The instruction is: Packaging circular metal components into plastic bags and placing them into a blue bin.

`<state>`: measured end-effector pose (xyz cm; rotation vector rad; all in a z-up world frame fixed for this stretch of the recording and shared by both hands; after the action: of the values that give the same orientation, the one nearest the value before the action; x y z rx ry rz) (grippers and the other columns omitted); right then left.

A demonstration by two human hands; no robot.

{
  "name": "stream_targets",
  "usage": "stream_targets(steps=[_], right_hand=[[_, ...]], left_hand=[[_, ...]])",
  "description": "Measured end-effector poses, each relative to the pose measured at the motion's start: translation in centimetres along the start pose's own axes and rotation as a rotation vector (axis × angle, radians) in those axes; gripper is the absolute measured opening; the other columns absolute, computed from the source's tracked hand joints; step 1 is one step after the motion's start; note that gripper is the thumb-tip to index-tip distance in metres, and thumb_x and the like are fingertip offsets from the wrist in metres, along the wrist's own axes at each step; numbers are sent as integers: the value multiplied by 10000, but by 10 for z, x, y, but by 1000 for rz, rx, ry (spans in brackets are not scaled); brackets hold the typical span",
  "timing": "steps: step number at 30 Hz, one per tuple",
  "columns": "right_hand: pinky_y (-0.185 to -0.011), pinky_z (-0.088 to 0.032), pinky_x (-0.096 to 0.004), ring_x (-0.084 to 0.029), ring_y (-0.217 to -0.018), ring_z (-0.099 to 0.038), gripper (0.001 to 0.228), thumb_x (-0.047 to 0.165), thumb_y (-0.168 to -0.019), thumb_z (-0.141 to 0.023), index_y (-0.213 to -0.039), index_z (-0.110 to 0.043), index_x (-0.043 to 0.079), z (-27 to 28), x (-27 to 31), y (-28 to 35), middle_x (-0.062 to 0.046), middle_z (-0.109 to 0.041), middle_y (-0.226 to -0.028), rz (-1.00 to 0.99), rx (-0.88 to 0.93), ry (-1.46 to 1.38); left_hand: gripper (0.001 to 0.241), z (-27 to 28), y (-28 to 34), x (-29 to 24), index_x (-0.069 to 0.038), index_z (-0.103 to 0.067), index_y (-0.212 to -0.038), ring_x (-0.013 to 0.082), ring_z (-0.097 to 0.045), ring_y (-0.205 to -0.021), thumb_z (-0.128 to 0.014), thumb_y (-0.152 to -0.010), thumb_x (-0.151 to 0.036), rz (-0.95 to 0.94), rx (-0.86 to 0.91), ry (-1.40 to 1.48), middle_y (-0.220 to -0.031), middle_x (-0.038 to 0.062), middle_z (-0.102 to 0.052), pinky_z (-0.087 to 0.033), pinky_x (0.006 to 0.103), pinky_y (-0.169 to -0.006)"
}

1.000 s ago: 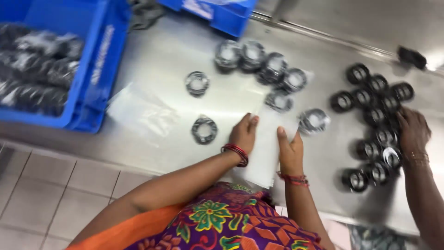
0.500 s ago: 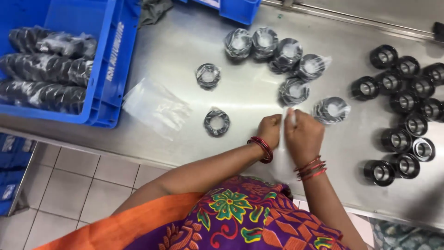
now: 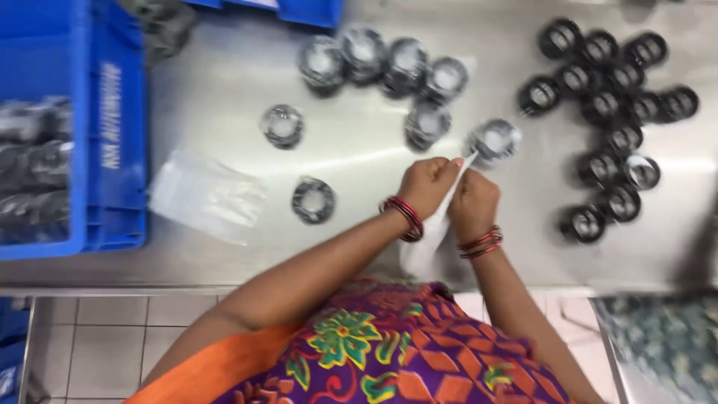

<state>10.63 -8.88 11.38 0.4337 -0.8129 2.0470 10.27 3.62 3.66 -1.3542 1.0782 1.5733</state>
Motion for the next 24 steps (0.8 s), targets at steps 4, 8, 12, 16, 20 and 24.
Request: stream_targets(steps=[4, 8, 12, 16, 20, 24], right_hand=[[-626, -439, -396, -299, -616, -488, 335, 227, -1107, -537, -860, -600, 9, 27, -45, 43, -176, -535, -719, -314, 22, -163], [-739, -461, -370, -242, -789, -545, 276, 282, -1058, -701, -1052, -615, 20, 109, -123, 87, -117, -596, -926, -341, -222, 36], [-869, -507, -354, -293, -1081, -512, 667, 294, -923, -926, -1255, -478, -73, 155, -161, 112, -205, -472, -1263, -323, -264, 274], [-941, -498, -410, -319, -1163, -531, 881, 312, -776, -983, -1371, -448, -56, 159, -163, 99, -201, -506, -1318, -410, -229, 193], [-1037, -434, -492, -384, -1216, -493, 899, 283, -763, -990, -1406, -460, -56, 138, -150, 88, -202, -533, -1365, -369, -216, 405], [-1018, -417, -502, -379, -1165, -522, 987, 321, -703, -944, -1487, -437, 0, 108, -116, 77, -175, -569, -1330, -344, -71, 343]], left_hand=[[456, 1, -19, -24, -29, -665, -738, 358, -619, -625, -621, -985, -409, -153, 289, -460, -712, 203, -659, -498, 452, -630], [459, 6, -5, -44, -79, -697, -780, 361, -657, -718, -624, -979, -486, -233, 469, -794, -765, 158, -700, -502, 487, -665], [414, 20, 39, -110, -118, -725, -869, 305, -671, -872, -667, -849, -527, -718, 143, -1040, -912, 82, -692, -525, 496, -745], [234, 22, 79, -73, -136, -753, -1019, 250, -641, -967, -688, -904, -329, -799, 185, -898, -1063, 44, -657, -542, 436, -794], [127, -8, 87, -51, -134, -742, -1006, 246, -647, -978, -706, -909, -208, -695, 455, -815, -1071, 45, -662, -563, 401, -804], [106, -28, 62, -48, -117, -747, -864, 292, -652, -891, -756, -803, -202, -503, 442, -802, -957, 39, -674, -554, 419, -723]])
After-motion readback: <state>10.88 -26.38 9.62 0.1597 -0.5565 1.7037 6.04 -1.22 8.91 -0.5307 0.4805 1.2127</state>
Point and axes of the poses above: each hand's wrist, its own y-axis away from the middle knuckle, its own z-axis out of the back of the hand, x = y × z, the point moved 9 cm from there along -y, towards the middle knuckle
